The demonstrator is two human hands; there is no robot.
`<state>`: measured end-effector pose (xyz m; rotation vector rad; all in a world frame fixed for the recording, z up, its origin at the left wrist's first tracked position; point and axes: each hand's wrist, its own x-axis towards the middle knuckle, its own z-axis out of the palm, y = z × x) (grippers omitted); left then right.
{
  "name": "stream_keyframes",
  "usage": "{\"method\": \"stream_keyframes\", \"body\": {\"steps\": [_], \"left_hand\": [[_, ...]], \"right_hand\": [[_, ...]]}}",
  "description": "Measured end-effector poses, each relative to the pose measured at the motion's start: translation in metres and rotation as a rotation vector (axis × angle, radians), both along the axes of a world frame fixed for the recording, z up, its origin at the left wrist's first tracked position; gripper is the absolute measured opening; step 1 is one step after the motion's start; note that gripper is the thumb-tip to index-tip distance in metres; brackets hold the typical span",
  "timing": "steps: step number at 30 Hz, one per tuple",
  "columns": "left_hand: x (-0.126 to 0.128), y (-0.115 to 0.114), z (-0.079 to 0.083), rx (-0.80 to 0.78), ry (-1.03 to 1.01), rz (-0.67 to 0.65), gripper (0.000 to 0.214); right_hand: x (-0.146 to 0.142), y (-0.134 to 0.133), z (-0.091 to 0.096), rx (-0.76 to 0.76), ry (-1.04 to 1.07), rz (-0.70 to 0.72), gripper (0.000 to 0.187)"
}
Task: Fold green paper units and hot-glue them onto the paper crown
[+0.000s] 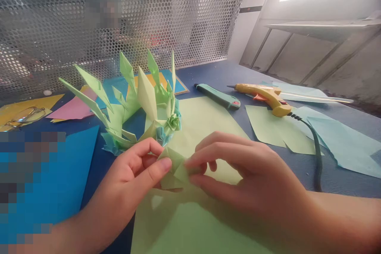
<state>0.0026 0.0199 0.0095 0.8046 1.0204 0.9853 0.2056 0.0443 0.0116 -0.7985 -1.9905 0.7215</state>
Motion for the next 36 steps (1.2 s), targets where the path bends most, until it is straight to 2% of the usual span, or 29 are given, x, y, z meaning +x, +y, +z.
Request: {"method": "stream_keyframes", "body": {"steps": [4,12,16,19,21,25,32,36], "left_hand": [[-0.003,0.003,-0.002,0.005,0.001,-0.079,0.029],[-0.011,0.006,-0.007,0.047,0.048,-0.155,0.018],[-0.012,0.007,-0.008,0.028,0.057,-0.178,0.022],[-0.01,0.006,-0.006,-0.005,-0.022,-0.203,0.019],[-0.006,0.003,-0.005,-0.027,-0.074,-0.197,0.02],[0.003,-0.005,-0.004,-0.031,-0.079,-0.093,0.025],[-0.005,0.0,-0.004,-0.015,0.026,-0.144,0.023],[-0.007,0.004,-0.004,-0.027,0.044,-0.111,0.031]], "right_hand": [[0.0,0.001,-0.002,0.018,0.001,-0.004,0.028],[0.004,0.003,-0.001,0.058,0.044,0.068,0.019],[0.004,0.003,0.001,0.097,0.009,0.021,0.017],[0.002,0.001,0.0,0.085,-0.005,0.012,0.02],[0.001,0.0,0.0,0.051,-0.007,0.015,0.02],[0.003,-0.001,-0.003,0.012,-0.029,0.015,0.022],[0.004,0.001,-0.003,0.056,0.0,0.115,0.018],[0.006,0.003,-0.003,0.045,-0.038,0.169,0.015]]}}
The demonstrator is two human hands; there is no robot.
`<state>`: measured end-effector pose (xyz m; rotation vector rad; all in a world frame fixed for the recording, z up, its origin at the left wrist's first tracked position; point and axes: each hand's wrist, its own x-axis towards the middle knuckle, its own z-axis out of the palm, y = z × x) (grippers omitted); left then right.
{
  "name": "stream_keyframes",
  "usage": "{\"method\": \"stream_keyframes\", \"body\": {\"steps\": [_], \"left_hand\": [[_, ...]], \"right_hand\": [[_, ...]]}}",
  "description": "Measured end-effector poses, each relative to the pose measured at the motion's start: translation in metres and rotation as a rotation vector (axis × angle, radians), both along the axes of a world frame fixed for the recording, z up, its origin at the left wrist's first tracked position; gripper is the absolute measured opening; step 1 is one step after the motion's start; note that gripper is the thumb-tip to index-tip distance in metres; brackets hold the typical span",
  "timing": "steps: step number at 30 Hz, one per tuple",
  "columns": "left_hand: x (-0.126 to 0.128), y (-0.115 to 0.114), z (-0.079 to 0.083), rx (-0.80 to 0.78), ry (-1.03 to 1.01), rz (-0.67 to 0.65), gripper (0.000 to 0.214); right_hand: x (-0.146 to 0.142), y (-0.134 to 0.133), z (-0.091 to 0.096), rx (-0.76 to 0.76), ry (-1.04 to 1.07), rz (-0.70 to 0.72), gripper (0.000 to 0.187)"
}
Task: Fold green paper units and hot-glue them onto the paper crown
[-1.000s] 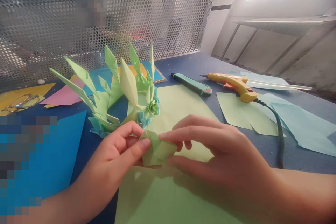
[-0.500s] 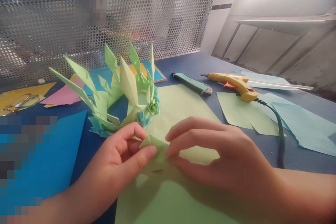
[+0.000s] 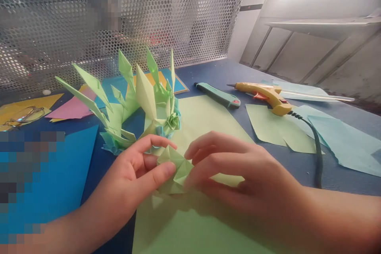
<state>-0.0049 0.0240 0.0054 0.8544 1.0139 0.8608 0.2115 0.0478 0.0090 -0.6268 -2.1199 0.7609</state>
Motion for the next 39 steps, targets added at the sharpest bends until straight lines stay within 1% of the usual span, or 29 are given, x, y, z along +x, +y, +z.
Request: {"method": "stream_keyframes", "body": {"steps": [3,7,10,12,15,18,19,22,25,27,29,31,34,36,38,39], "left_hand": [[0.0,0.001,0.0,0.001,0.026,0.016,0.035],[-0.004,0.003,-0.002,0.021,0.042,-0.024,0.042],[-0.005,0.003,-0.002,0.047,0.093,-0.043,0.05],[-0.004,0.003,-0.001,0.064,0.118,-0.037,0.048],[0.001,0.0,0.003,0.049,0.079,-0.024,0.045],[0.007,-0.003,0.006,0.015,0.061,0.013,0.05],[0.008,-0.004,0.007,0.014,0.069,0.028,0.05],[0.011,-0.006,0.007,0.042,0.067,0.019,0.047],[0.013,-0.006,0.007,0.049,0.017,0.046,0.042],[0.013,-0.006,0.006,0.044,-0.002,0.084,0.039],[0.011,-0.005,0.005,0.046,-0.019,0.065,0.04],[0.01,-0.004,0.004,0.034,-0.023,0.051,0.047],[0.009,-0.004,0.003,0.027,0.027,0.099,0.055],[0.009,-0.003,0.002,0.056,0.088,0.102,0.049],[0.01,-0.003,0.001,0.102,0.148,0.069,0.04],[0.01,-0.002,0.001,0.122,0.169,0.054,0.037]], "right_hand": [[0.002,0.001,0.0,-0.018,-0.023,0.01,0.012],[0.003,0.001,-0.001,-0.029,-0.042,0.031,0.012],[0.004,0.001,-0.002,-0.041,-0.059,0.036,0.015],[0.003,0.001,-0.001,-0.051,-0.07,0.032,0.015],[0.002,0.001,0.001,-0.07,-0.041,0.036,0.004],[0.0,-0.001,0.001,-0.127,0.0,0.012,0.022],[0.0,-0.001,0.001,-0.152,0.001,-0.014,0.025],[-0.002,-0.002,0.0,-0.244,-0.037,-0.081,0.023],[-0.004,-0.002,0.002,-0.32,-0.099,-0.091,0.019],[-0.004,0.0,0.003,-0.305,-0.124,-0.109,0.019],[-0.003,0.002,0.003,-0.256,-0.125,-0.136,0.019],[-0.002,0.002,0.003,-0.218,-0.122,-0.142,0.019],[-0.002,0.002,0.003,-0.194,-0.12,-0.151,0.018],[-0.003,0.0,0.003,-0.207,-0.121,-0.155,0.018],[-0.004,-0.001,0.004,-0.237,-0.116,-0.149,0.018],[-0.004,-0.002,0.004,-0.253,-0.113,-0.14,0.015]]}}
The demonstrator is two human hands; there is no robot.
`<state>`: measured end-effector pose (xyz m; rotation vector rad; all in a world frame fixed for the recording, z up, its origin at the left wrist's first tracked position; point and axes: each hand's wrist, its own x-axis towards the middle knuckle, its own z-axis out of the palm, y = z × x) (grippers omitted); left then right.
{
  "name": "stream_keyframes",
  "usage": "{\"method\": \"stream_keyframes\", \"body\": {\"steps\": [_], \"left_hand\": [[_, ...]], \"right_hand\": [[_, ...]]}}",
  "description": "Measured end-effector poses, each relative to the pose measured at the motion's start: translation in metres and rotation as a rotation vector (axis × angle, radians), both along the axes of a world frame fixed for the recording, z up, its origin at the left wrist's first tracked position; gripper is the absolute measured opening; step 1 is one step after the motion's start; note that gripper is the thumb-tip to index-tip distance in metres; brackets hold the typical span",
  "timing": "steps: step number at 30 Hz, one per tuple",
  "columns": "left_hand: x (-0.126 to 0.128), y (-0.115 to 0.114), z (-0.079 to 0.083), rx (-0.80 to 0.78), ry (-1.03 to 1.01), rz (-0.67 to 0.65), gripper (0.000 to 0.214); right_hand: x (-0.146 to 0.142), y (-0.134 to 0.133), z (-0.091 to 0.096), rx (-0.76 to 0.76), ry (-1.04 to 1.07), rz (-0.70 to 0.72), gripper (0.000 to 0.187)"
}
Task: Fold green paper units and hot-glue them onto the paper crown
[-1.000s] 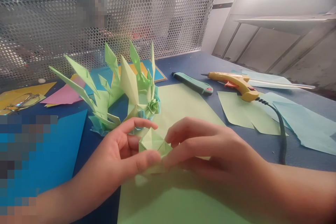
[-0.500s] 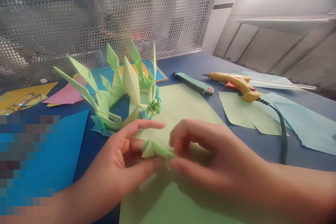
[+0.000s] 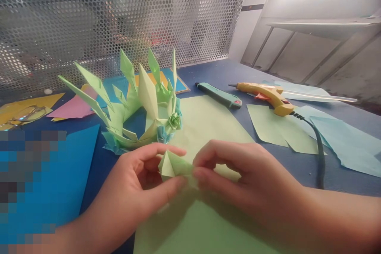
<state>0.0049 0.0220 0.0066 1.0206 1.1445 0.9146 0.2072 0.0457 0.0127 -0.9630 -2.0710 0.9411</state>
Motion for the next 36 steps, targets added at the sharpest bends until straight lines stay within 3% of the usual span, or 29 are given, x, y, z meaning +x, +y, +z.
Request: {"method": "stream_keyframes", "body": {"steps": [9,14,22,25,31,36], "left_hand": [[-0.0008,-0.003,0.0034,0.036,-0.013,-0.041,0.023],[-0.0005,-0.0017,0.0033,0.055,0.002,-0.029,0.012],[-0.0049,0.0041,0.002,-0.054,-0.077,-0.096,0.017],[-0.0082,0.0034,0.0026,-0.012,-0.006,-0.151,0.015],[-0.0031,0.0025,0.004,0.074,0.066,-0.116,0.01],[0.0001,0.0005,0.0035,0.05,0.018,-0.113,0.005]], "right_hand": [[-0.0012,-0.0042,-0.0032,-0.076,0.05,-0.01,0.014],[-0.0028,-0.0032,-0.0045,-0.121,0.105,-0.017,0.033],[-0.0009,-0.0026,-0.0093,-0.064,0.089,0.049,0.035],[0.0003,-0.0059,-0.0095,-0.001,0.086,0.038,0.03],[0.0005,-0.0092,-0.0076,0.14,0.11,0.014,0.03],[-0.0021,-0.0071,-0.0042,0.066,0.088,0.056,0.025]]}}
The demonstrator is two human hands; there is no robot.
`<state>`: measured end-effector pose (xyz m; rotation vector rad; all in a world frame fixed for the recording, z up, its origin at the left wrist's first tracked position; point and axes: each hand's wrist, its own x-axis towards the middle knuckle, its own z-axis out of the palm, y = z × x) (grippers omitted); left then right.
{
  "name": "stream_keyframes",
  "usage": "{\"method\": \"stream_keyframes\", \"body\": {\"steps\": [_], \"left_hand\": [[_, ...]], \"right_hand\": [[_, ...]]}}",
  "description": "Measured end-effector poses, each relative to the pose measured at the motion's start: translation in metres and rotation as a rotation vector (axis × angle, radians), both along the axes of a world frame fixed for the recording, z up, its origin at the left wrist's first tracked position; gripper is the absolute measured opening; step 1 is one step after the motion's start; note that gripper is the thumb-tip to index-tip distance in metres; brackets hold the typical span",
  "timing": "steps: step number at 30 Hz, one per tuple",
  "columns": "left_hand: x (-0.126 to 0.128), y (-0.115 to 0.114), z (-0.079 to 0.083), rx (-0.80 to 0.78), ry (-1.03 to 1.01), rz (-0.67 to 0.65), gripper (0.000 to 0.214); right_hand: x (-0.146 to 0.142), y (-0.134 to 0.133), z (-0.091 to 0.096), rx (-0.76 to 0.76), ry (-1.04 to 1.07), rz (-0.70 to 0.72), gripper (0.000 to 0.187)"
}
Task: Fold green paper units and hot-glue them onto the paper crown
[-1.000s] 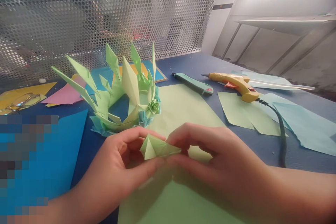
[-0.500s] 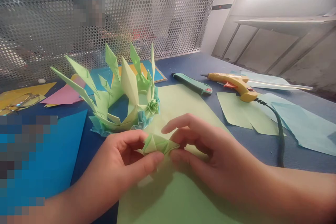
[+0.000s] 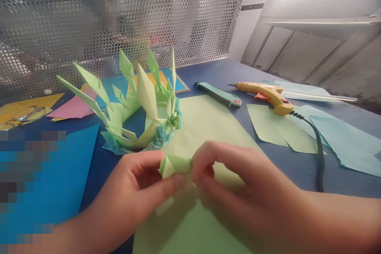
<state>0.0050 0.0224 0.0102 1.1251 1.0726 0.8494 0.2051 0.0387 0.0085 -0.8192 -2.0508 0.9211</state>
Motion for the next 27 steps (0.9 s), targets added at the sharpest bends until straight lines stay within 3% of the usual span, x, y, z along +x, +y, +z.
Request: {"method": "stream_keyframes", "body": {"steps": [5,10,15,19,27], "left_hand": [[-0.0026,-0.0019,-0.0032,0.005,0.072,-0.039,0.006],[-0.0018,-0.0019,-0.0032,0.031,-0.063,-0.118,0.03],[-0.0039,-0.0043,-0.0003,-0.02,-0.139,-0.188,0.029],[-0.0051,-0.0026,-0.0024,0.052,-0.052,-0.142,0.02],[-0.0063,-0.0013,-0.0057,0.28,0.207,-0.056,0.014]], "right_hand": [[-0.0001,-0.0016,0.0005,-0.122,0.013,-0.045,0.018],[0.0007,0.0002,-0.0039,-0.068,-0.017,-0.147,0.02],[0.0003,0.0001,-0.004,0.005,-0.041,-0.159,0.023],[0.0018,-0.0018,-0.0015,0.093,-0.027,-0.164,0.024],[0.0033,0.0033,-0.0022,0.106,-0.026,-0.155,0.018]]}}
